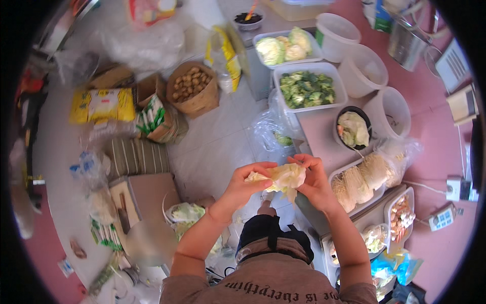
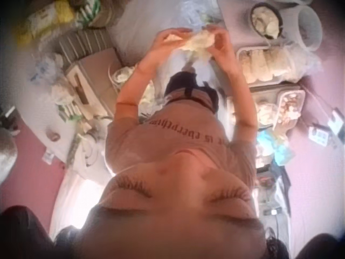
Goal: The person assembles multiple noodle bowls by hand, adding noodles, crab sticks, and cabbage leaves into black bowls on a countertop. The person handles containers of ingredients and arranges the bowls in rows.
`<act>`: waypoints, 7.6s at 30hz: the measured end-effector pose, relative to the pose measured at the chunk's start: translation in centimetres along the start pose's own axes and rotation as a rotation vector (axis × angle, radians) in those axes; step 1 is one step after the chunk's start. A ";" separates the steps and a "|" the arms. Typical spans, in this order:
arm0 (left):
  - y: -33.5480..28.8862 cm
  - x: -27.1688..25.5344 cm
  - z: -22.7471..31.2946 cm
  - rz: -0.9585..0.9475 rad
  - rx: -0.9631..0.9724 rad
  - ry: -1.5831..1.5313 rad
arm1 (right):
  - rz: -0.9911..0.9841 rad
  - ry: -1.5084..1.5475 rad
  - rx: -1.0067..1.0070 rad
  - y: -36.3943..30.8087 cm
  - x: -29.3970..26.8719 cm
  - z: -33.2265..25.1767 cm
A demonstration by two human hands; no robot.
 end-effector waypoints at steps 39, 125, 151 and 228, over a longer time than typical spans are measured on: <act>36.4 -5.2 -5.3 0.264 0.196 -0.162 | 1.001 0.240 -0.496 -5.8 -9.1 -3.5; -4.0 85.8 -54.0 -1.780 -0.271 1.414 | 2.315 0.646 -1.088 -85.9 12.6 10.4; -9.9 84.1 -56.5 -1.645 0.732 1.646 | 2.290 0.636 -1.086 -86.7 11.7 10.4; -8.7 55.3 -32.5 -1.991 0.325 1.097 | 2.673 0.904 -0.917 -44.3 33.2 27.7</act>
Point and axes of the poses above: each hand's wrist, its own y-axis towards the middle knuckle, its own x-axis out of the palm, z = x × y, the point moved 6 cm from there along y, towards the middle knuckle, and after that the axes turned 8 degrees about -z, right-handed, at the moved point
